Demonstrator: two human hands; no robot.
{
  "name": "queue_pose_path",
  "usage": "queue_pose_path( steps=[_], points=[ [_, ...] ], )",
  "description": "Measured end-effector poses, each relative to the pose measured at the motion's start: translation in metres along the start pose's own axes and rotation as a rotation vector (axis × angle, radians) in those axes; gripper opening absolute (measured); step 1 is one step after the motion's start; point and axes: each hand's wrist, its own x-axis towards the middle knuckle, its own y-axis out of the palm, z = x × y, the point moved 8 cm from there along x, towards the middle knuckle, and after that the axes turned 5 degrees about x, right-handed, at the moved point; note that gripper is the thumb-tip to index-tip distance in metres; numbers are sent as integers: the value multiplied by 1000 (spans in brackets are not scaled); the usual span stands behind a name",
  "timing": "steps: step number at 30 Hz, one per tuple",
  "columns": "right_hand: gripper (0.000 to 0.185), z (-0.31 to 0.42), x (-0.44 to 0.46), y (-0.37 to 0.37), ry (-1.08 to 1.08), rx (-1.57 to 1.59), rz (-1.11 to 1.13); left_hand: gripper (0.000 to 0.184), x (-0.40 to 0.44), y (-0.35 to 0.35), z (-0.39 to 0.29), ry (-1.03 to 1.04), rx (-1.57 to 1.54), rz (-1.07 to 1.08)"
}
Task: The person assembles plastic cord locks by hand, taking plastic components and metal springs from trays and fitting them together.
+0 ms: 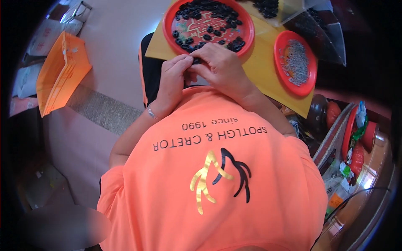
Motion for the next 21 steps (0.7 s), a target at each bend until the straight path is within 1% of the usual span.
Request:
queue_pose_path(
  steps=[2,3,4,10,11,14,16,17,18,19,20,21],
  points=[
    [16,1,-1,-1,29,32,3,28,0,0,5,-23,-59,6],
    [14,4,-1,-3,27,39,-10,28,1,0,7,-46,-119,-34],
    [14,4,-1,-4,33,39,-13,28,0,-1,5,-16,-75,-37],
    [16,5,-5,-4,14,6,-14,27,2,4,6,30,-131,-12],
    [15,2,-5,-5,41,33,-12,27,2,5,6,26,-132,-3],
    [16,2,-2,-23,2,75,-67,28,1,12,-4,41,-94,16],
    [18,-6,4,-66,28,101,-185,29,-4,20,-25,83,-65,28],
    [18,-13,8,-101,-7,8,-339,29,-4,18,-25,84,-64,16],
    [16,-7,15,-142,-127,-290,-372,29,-3,14,-24,85,-63,7],
    [17,-10,22,-183,63,-249,-418,29,-3,11,-23,84,-61,-1],
    [19,-13,25,-222,98,-532,-600,28,-3,11,-21,69,-64,8],
    [36,-18,26,-248,46,-742,-635,28,-2,11,-18,54,-68,17]
  ],
)
